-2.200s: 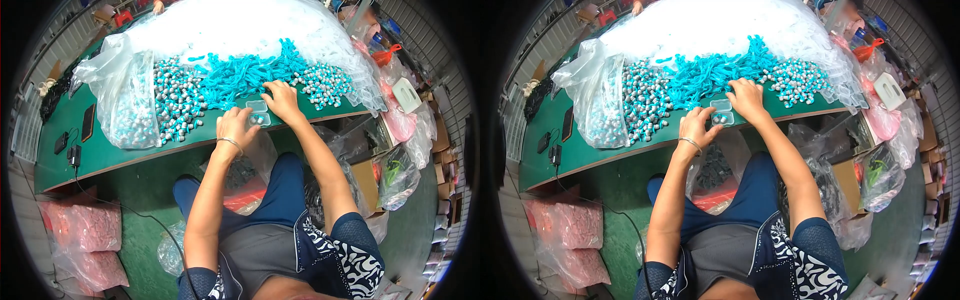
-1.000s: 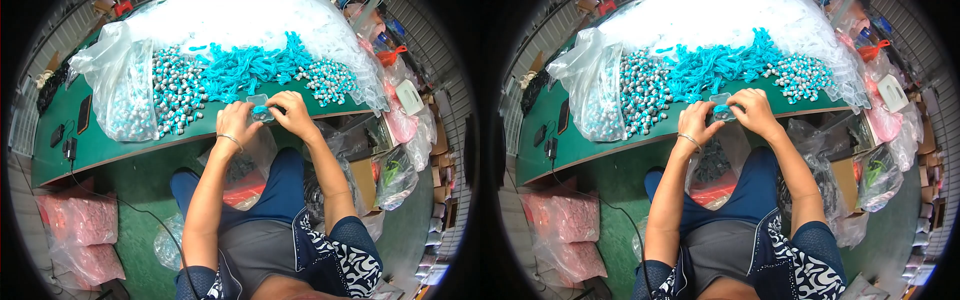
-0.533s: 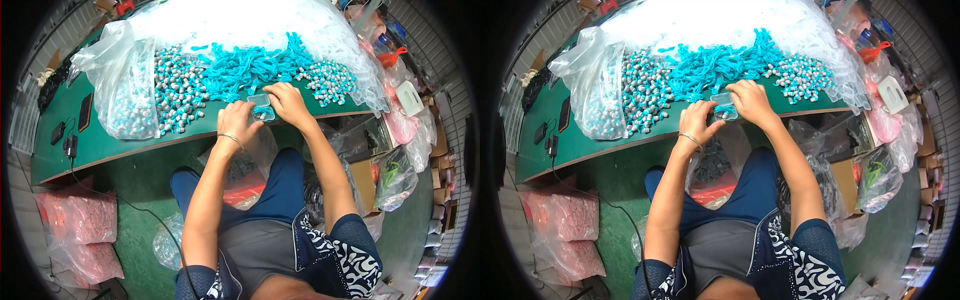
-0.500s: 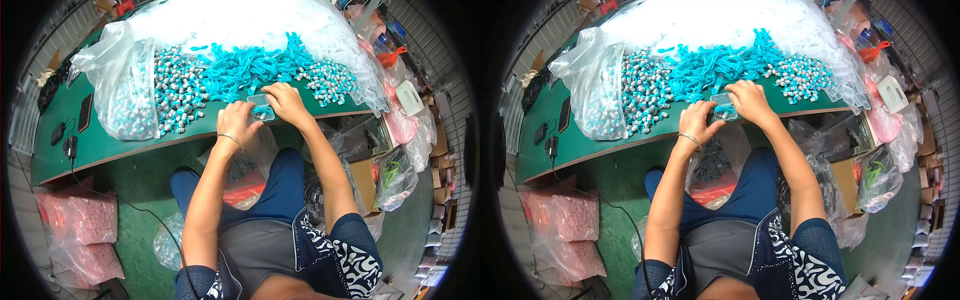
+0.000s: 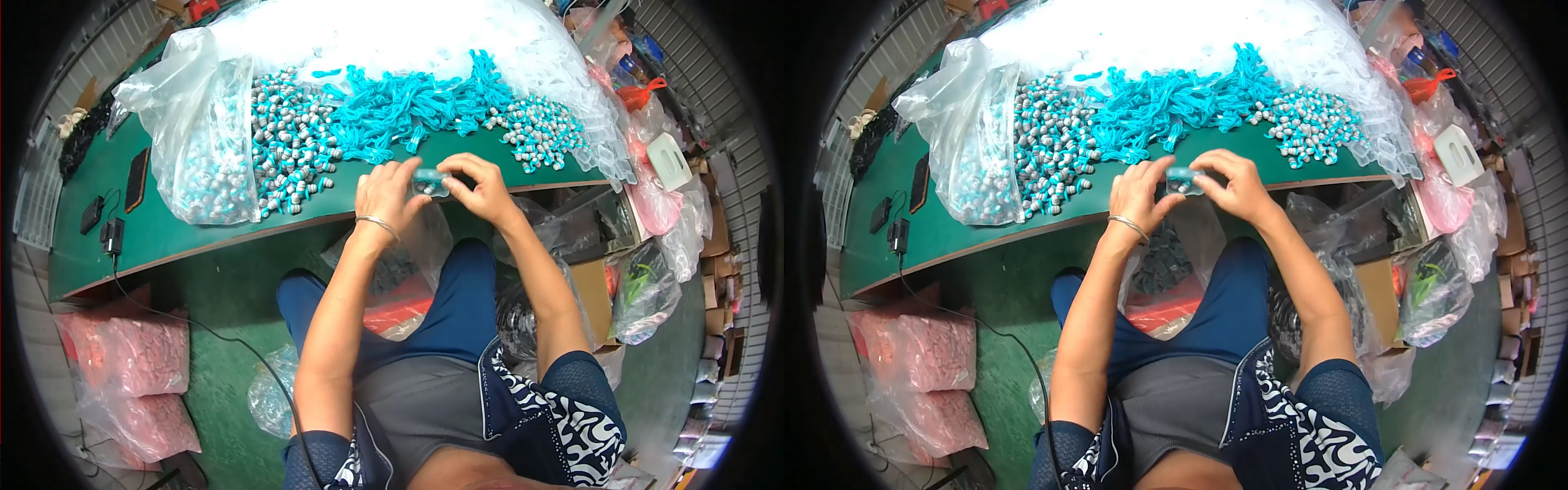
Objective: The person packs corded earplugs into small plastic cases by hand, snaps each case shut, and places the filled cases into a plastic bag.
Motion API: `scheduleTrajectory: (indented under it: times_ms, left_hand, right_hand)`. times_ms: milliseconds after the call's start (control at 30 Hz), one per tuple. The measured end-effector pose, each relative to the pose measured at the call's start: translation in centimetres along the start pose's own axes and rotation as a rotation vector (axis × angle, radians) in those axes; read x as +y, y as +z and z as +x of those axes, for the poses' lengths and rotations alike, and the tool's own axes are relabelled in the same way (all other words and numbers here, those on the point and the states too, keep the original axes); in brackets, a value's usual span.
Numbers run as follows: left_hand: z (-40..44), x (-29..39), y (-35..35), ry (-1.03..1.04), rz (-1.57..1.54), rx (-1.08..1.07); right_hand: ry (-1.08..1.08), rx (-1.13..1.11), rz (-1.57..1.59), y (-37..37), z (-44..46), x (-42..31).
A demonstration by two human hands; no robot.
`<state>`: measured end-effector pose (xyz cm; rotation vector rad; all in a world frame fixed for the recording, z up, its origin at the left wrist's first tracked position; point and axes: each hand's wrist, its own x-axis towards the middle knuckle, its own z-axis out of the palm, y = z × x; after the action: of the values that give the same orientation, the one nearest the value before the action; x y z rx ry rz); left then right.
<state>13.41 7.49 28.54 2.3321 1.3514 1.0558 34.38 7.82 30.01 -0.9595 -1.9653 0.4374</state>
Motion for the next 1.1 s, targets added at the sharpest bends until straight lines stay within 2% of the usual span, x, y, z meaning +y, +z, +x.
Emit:
scheduleTrajectory:
  times_ms: [67,200,400,467,700,867,900,967,1033,1100]
  left_hand:
    - [0.0,-0.1,-0.1,0.099,0.041,0.032]
    - [0.0,0.0,-0.2,0.082,0.018,0.002]
    - [-0.1,-0.5,0.3,0.140,0.004,0.113]
    - [-0.1,-0.5,0.2,0.200,-0.009,0.130]
    - [-0.5,-1.4,-0.1,0.220,-0.167,0.148]
    - [-0.4,-1.5,-0.8,0.177,-0.325,0.061]
    - [-0.3,-1.6,-1.1,0.150,-0.308,-0.018]
    - [-0.2,-2.2,-1.5,0.190,-0.476,-0.047]
    - [0.1,-1.9,-1.8,0.037,-0.566,0.004]
    - [0.5,-1.9,-1.6,-0.043,-0.566,0.004]
  right_hand:
    - [-0.043,-0.024,-0.037,0.4,-1.1,-0.6]
    - [-0.108,0.005,-0.113,1.1,-1.5,-0.7]
    - [-0.144,0.021,-0.162,1.6,-0.7,-0.8]
    - [-0.129,0.032,-0.156,1.9,-0.9,-0.7]
    - [-0.050,0.006,-0.019,3.0,-0.9,-1.3]
    - [0.024,-0.034,0.068,2.6,-0.7,-1.7]
    - [0.006,-0.018,0.052,2.5,-1.0,-1.9]
    - [-0.063,0.020,-0.028,2.4,-2.1,-2.8]
    - [-0.081,-0.025,-0.069,3.5,-4.3,-3.6]
    - [-0.057,-0.179,-0.091,6.6,-7.6,-1.8]
